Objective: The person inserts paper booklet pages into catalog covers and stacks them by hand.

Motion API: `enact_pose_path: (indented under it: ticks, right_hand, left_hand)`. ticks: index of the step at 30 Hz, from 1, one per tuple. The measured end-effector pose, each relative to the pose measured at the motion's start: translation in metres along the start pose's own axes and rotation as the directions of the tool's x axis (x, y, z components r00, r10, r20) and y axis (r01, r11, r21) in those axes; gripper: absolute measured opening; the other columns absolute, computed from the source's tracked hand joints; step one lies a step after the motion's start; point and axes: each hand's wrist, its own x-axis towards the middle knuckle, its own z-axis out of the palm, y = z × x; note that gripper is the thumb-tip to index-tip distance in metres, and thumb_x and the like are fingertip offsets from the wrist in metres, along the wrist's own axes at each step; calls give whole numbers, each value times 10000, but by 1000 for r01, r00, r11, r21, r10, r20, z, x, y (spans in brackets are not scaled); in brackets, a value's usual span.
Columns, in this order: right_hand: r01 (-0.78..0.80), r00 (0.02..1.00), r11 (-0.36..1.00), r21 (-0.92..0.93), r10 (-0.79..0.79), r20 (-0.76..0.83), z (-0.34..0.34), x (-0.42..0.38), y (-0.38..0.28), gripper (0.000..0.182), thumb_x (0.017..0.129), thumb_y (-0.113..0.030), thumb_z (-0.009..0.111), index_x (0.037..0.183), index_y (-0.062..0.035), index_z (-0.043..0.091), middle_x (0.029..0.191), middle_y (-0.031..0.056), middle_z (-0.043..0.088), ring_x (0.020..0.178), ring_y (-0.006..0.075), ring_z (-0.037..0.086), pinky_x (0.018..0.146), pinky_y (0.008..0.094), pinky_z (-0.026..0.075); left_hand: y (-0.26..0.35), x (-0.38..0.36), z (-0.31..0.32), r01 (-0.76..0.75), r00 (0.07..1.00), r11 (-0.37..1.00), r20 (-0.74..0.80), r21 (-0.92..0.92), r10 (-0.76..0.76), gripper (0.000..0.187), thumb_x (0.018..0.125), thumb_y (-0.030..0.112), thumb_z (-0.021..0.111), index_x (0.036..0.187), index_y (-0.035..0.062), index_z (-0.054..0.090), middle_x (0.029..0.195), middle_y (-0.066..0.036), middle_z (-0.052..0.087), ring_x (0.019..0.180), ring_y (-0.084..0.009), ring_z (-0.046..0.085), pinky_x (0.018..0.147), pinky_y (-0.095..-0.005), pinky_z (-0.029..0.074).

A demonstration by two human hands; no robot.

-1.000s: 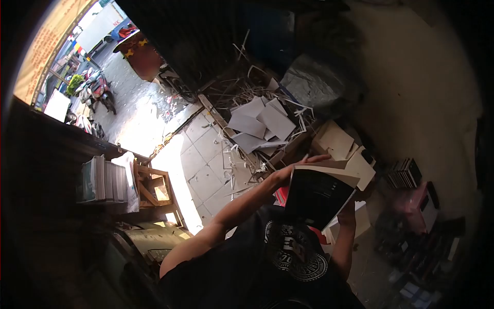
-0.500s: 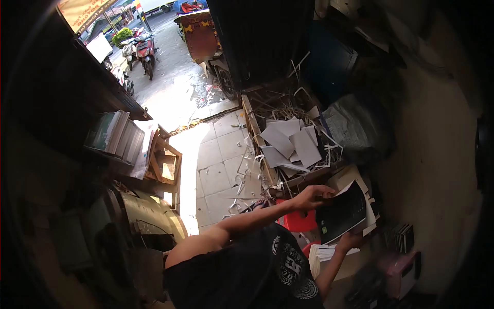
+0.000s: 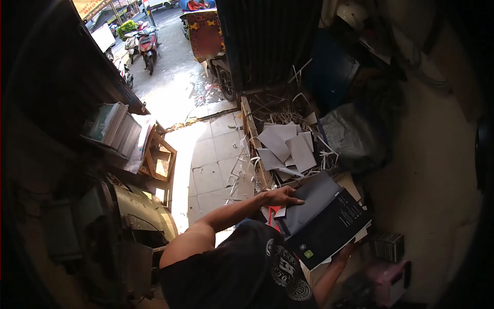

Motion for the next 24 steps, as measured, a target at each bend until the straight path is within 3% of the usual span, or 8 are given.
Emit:
enact_pose_path:
  ticks: [1, 5, 6, 10, 15, 19, 21, 24]
  right_hand:
    - [-16, 1000, 973, 231, 16, 4, 0, -1, 4, 387, 941, -294, 517, 1181, 9, 532, 1107, 135, 597, 1010, 267, 601, 886, 387, 494]
    - [303, 894, 487, -820, -443, 67, -16, 34, 54, 399, 842, -92, 564, 1196, 74, 485, 1149, 205, 571, 1019, 289, 591, 900, 384, 465]
    - [421, 771, 444, -791, -634, 54, -9, 36, 58, 406, 855, -125, 570, 1198, 77, 490, 1142, 195, 575, 998, 286, 601, 873, 380, 488]
    - [108, 994, 994, 22, -108, 15, -7, 12, 8, 412, 887, -216, 565, 1223, 13, 501, 1205, 147, 532, 1089, 253, 557, 919, 389, 485]
    - [307, 946, 925, -223, -322, -33, 1, 2, 4, 388, 866, -189, 562, 1162, 60, 530, 1124, 165, 596, 958, 269, 610, 874, 360, 493]
    - [388, 872, 795, -466, -480, -93, 21, 6, 26, 363, 843, -142, 561, 1077, 135, 560, 1045, 200, 630, 927, 284, 618, 849, 352, 477]
    - [417, 833, 764, -493, -538, -130, 30, 5, 33, 350, 850, -132, 554, 1076, 135, 562, 1040, 206, 634, 922, 286, 623, 832, 351, 486]
    - [364, 859, 724, -586, -505, -89, 50, -11, 24, 304, 854, -66, 573, 1084, 133, 555, 1033, 226, 640, 935, 302, 634, 832, 374, 493]
  left_hand:
    - [-8, 3, 4, 7, 995, 997, -103, 82, 2, 455, 880, 410, 654, 1025, -20, 655, 855, -87, 690, 817, -114, 634, 732, -304, 498]
    - [-67, 33, 26, -70, 832, 902, -473, 427, 289, 369, 859, 378, 688, 893, 10, 685, 639, -125, 608, 602, -78, 581, 561, -303, 469]
    - [-65, 36, 26, -46, 860, 944, -469, 327, 204, 383, 857, 386, 690, 885, 4, 685, 638, -105, 611, 597, -78, 578, 559, -290, 466]
    - [-44, 11, 16, -27, 981, 980, -195, -196, -12, 410, 842, 377, 718, 948, -17, 678, 769, 1, 636, 644, -73, 574, 581, -245, 474]
    - [-57, 13, 22, 20, 972, 940, -215, -340, -98, 423, 824, 339, 745, 1044, -15, 671, 872, -8, 670, 720, -80, 609, 618, -251, 501]
    - [-74, 31, 26, 131, 824, 986, -564, 102, -51, 462, 906, 388, 609, 1017, -59, 649, 772, -110, 689, 723, -197, 669, 662, -330, 518]
    - [-88, 43, 43, 55, 622, 940, -748, 338, 233, 527, 956, 395, 489, 1243, -47, 499, 1100, -255, 609, 1063, -402, 574, 933, -421, 441]
    - [-30, 28, 77, -116, 714, 905, -599, 410, 363, 689, 959, 452, 452, 1402, -42, 268, 1373, -302, 372, 1300, -417, 360, 1081, -431, 301]
